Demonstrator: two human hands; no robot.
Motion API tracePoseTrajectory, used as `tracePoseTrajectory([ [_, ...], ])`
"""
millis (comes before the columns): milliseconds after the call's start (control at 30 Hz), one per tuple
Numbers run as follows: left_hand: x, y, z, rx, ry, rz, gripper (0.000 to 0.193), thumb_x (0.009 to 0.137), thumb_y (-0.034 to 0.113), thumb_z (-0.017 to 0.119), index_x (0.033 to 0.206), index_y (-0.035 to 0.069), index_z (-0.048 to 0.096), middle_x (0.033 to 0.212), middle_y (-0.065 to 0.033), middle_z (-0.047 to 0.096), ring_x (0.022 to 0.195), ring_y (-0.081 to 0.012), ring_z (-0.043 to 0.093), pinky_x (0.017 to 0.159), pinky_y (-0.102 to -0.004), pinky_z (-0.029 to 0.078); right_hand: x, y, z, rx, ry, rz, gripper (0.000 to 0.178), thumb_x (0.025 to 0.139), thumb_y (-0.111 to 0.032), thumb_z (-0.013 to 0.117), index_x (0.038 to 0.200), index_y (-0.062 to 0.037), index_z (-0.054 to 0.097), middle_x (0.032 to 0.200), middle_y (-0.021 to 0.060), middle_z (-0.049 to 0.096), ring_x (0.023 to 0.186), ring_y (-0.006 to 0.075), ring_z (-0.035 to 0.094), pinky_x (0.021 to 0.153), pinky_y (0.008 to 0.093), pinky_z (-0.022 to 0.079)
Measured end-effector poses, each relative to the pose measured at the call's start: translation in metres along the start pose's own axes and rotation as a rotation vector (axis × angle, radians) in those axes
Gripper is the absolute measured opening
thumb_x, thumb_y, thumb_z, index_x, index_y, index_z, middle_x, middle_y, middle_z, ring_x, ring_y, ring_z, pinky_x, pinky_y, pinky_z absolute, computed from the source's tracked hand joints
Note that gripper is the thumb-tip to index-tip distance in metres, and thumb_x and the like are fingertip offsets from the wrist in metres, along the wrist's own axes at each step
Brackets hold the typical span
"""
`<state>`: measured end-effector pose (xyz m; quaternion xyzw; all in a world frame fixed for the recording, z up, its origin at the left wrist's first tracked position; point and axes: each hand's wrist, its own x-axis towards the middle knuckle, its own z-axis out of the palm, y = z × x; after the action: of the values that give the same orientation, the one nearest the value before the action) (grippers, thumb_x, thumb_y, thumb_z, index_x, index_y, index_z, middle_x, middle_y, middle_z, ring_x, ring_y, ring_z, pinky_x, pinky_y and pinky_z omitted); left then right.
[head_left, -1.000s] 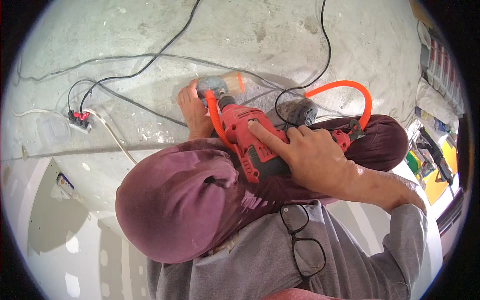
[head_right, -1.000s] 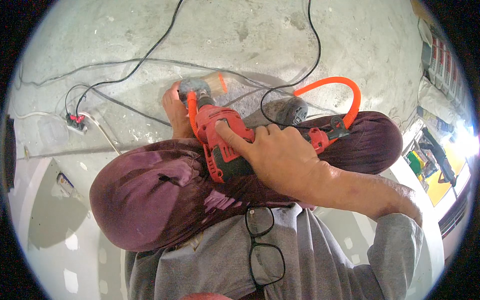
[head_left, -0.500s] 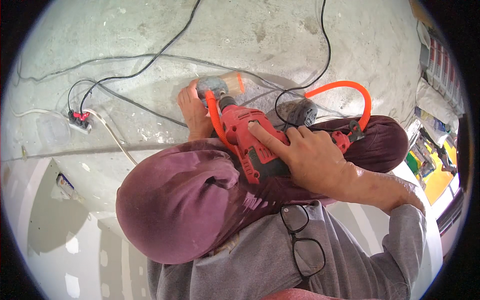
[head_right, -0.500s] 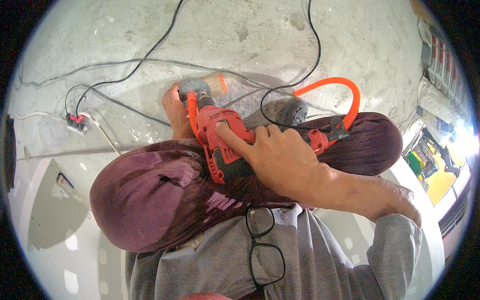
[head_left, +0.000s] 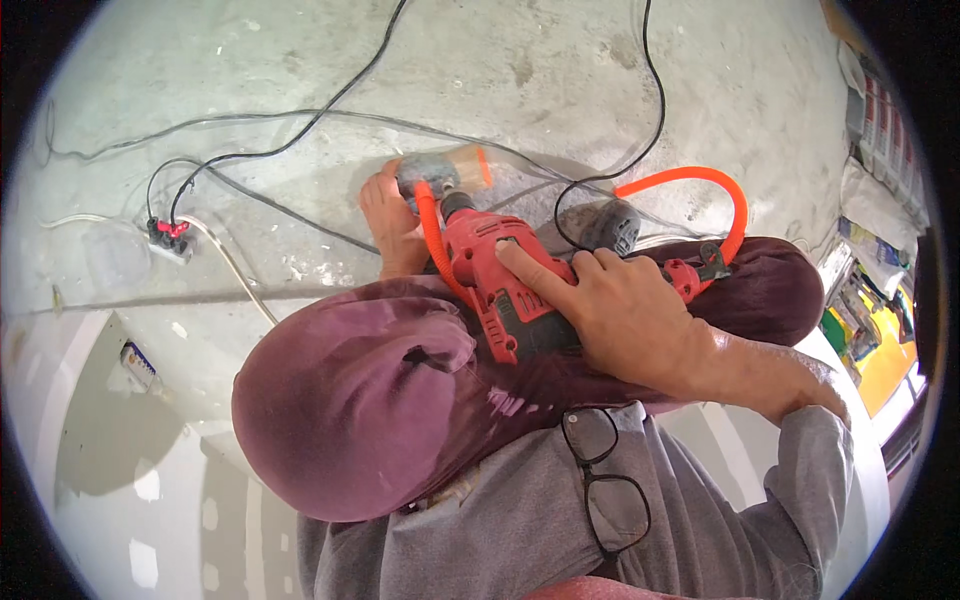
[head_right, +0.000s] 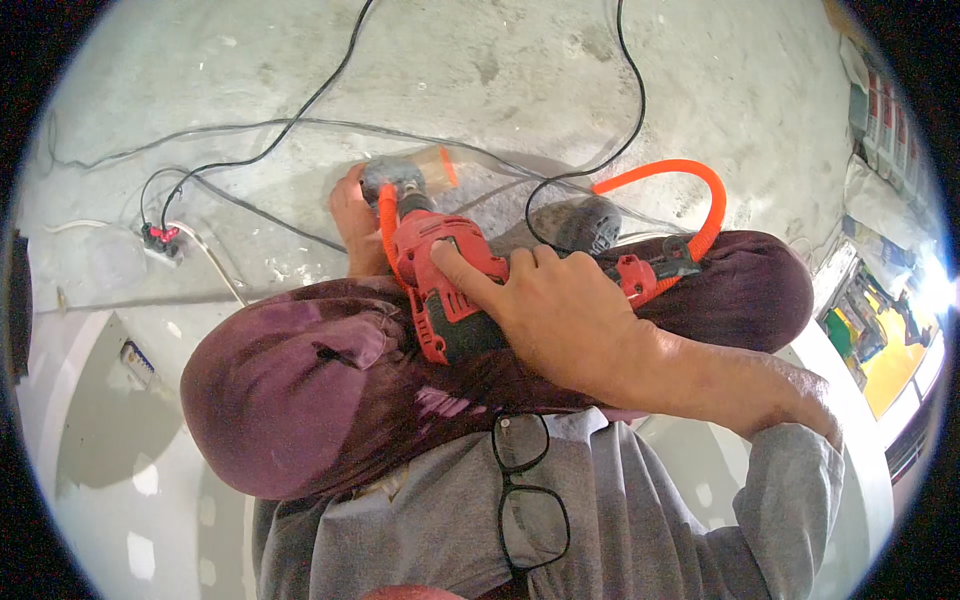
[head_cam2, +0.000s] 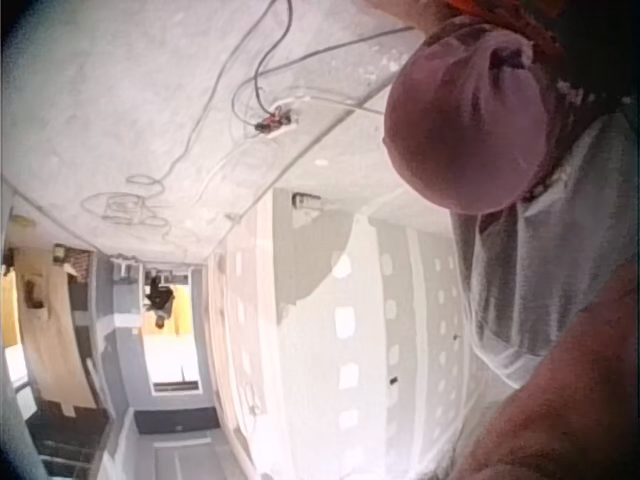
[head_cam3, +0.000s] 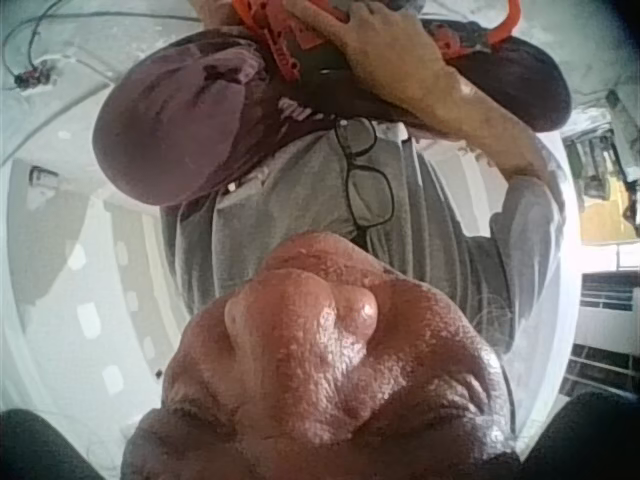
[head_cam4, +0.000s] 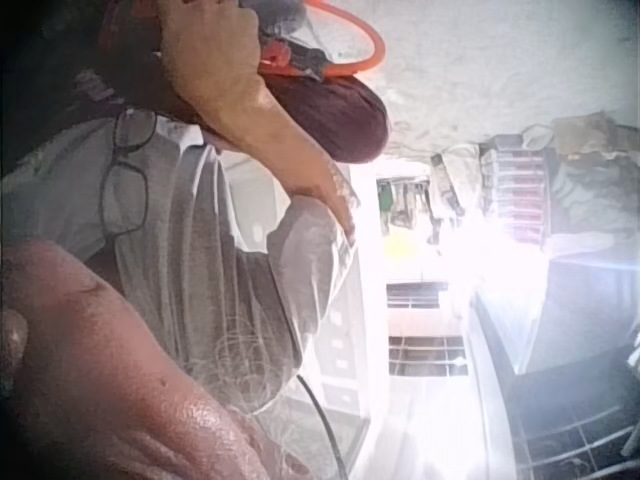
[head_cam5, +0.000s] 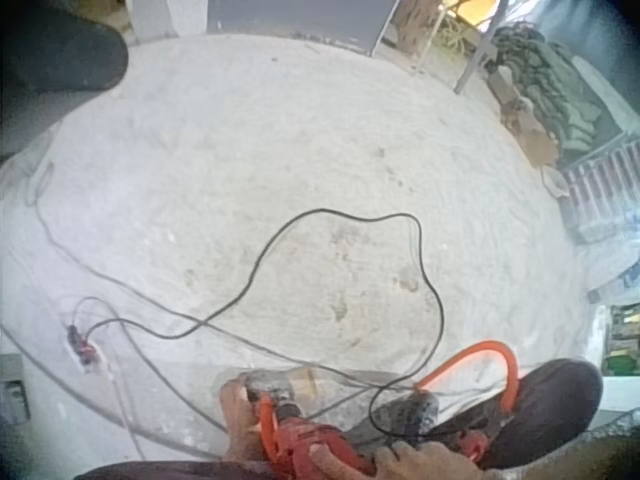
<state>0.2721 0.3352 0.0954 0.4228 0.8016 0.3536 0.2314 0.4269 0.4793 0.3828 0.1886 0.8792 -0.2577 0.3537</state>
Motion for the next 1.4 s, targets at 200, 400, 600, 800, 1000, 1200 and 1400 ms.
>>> tracePoseTrajectory([
  [200,-0.001,-0.005,0.006,0.034,0.061,0.016,0.059,0.083,0.026,0.085,0.131,0.000,0.061,0.114,-0.0190,0.066,0.108,-0.0395,0.061,0.098,-0.0486,0.045,-0.009,0.003,0.012,-0.033,0.053,-0.031,0.075,0.092,-0.016,0.064,0.162,-0.0155,0.035,0.091,0.0179,0.070,0.086,0.0315,0.073,0.063,0.0408,0.059],
  [400,-0.005,-0.021,0.015,0.029,0.023,0.015,0.077,0.071,0.020,0.087,0.139,0.004,0.054,0.121,-0.0200,0.061,0.116,-0.0418,0.054,0.105,-0.0504,0.040,-0.016,0.001,0.027,-0.047,0.088,-0.044,0.084,0.088,-0.014,0.067,0.164,-0.0145,0.032,0.093,0.0195,0.068,0.086,0.0328,0.071,0.067,0.0427,0.058],
  [600,-0.005,-0.013,0.011,0.056,0.026,0.034,0.076,0.073,0.020,0.086,0.139,0.003,0.052,0.123,-0.0205,0.060,0.118,-0.0419,0.054,0.105,-0.0501,0.040,-0.022,0.003,0.035,-0.106,0.158,-0.075,0.077,0.090,-0.017,0.067,0.161,-0.0120,0.036,0.090,0.0181,0.070,0.082,0.0310,0.073,0.062,0.0412,0.057],
  [800,-0.004,-0.009,0.010,0.021,0.012,0.043,0.072,0.075,0.020,0.083,0.138,0.002,0.053,0.123,-0.0212,0.061,0.117,-0.0416,0.054,0.104,-0.0495,0.040,-0.019,0.012,0.032,-0.075,0.151,-0.074,0.081,0.087,-0.020,0.073,0.159,-0.0117,0.037,0.086,0.0171,0.071,0.079,0.0333,0.073,0.062,0.0441,0.056],
  [1000,-0.004,-0.011,0.005,-0.033,0.043,0.096,0.066,0.079,0.023,0.077,0.137,0.000,0.053,0.121,-0.0222,0.061,0.114,-0.0416,0.055,0.102,-0.0488,0.040,-0.012,0.012,0.015,0.076,0.099,-0.042,0.083,0.086,-0.022,0.077,0.157,-0.0119,0.035,0.085,0.0176,0.071,0.077,0.0360,0.073,0.065,0.0451,0.057],
  [1200,-0.004,-0.013,0.009,-0.014,0.029,0.088,0.066,0.079,0.022,0.075,0.137,-0.001,0.052,0.121,-0.0224,0.060,0.112,-0.0421,0.055,0.101,-0.0501,0.040,-0.017,0.009,0.024,-0.024,0.127,-0.072,0.085,0.086,-0.021,0.076,0.159,-0.0128,0.034,0.092,0.0190,0.071,0.084,0.0338,0.074,0.067,0.0437,0.058],
  [1400,-0.006,-0.014,0.009,0.013,0.058,0.119,0.060,0.086,0.024,0.076,0.137,0.000,0.053,0.122,-0.0216,0.061,0.113,-0.0410,0.056,0.100,-0.0500,0.041,-0.021,-0.006,0.032,-0.105,0.158,-0.058,0.077,0.090,-0.019,0.068,0.160,-0.0122,0.036,0.093,0.0168,0.071,0.084,0.0289,0.071,0.066,0.0388,0.058],
])
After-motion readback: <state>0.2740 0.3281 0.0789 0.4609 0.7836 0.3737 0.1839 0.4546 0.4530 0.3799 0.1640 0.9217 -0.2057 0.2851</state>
